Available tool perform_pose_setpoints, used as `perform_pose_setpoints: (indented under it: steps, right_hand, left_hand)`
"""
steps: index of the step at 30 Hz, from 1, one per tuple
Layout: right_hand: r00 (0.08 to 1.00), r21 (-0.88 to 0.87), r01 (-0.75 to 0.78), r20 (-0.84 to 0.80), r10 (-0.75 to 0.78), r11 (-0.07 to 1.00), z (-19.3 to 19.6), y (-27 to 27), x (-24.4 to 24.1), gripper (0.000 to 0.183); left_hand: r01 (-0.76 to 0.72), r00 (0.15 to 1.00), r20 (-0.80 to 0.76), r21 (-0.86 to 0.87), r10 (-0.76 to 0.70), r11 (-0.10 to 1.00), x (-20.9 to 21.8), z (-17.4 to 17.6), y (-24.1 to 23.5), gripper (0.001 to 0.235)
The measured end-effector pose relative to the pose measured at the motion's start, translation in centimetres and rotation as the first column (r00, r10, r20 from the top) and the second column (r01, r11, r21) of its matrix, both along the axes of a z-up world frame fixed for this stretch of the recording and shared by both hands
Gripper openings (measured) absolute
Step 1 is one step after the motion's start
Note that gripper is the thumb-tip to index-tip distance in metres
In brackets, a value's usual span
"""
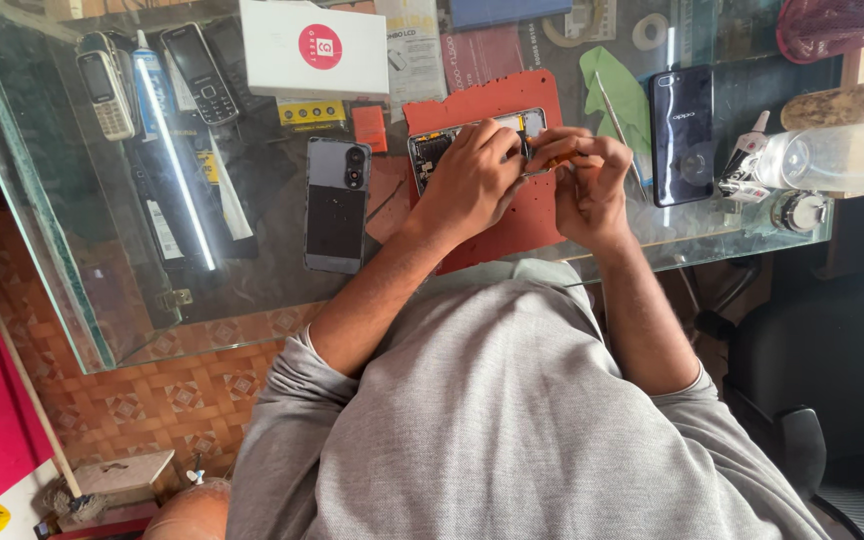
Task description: The person pries open a smartphone and removes numerous internal screws using a screwdriver. They then detach the screen assembly from the phone body while working at a desk filled with electronics.
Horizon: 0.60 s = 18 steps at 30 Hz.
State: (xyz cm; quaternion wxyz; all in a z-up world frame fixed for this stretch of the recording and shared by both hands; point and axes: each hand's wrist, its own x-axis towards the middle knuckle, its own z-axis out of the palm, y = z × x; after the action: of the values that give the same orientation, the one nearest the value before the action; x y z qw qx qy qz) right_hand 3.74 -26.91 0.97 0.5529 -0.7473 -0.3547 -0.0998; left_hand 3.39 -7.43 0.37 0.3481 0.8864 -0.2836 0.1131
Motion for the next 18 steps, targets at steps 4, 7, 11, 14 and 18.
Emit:
perform_pose_setpoints:
  steps: [4, 7, 11, 14, 18]
  right_hand:
    - [0.981, -0.032, 0.192, -0.026, -0.193, 0.981, -1.4, -0.6, -0.5, 0.075]
    - [0.948, 0.059, 0.231, -0.240, -0.210, 0.971, -2.8, -1.1, -1.1, 0.070]
    - [0.939, 0.180, 0.174, -0.325, -0.108, 0.968, -3.1, -2.1, -1.5, 0.068]
    - [0.931, 0.195, 0.215, -0.338, -0.140, 0.957, -2.7, -2.8, -1.5, 0.067]
    - [0.933, 0.135, 0.253, -0.296, -0.205, 0.958, -2.2, -3.1, -1.5, 0.067]
  left_hand:
    - [0.000, 1.000, -0.010, 0.041, 0.000, 0.999, 0.3, -0.6, -0.9, 0.009]
    - [-0.007, 1.000, -0.012, 0.071, 0.008, 0.997, 0.6, -0.5, -1.4, 0.008]
    - [0.013, 0.999, -0.044, 0.100, -0.009, 0.995, 1.0, -0.4, -1.7, 0.010]
    - [0.005, 1.000, 0.027, 0.213, -0.011, 0.977, 1.5, -0.8, -2.6, 0.016]
    - [-0.019, 0.997, 0.080, 0.478, -0.022, 0.878, 2.3, -1.7, -4.9, 0.010]
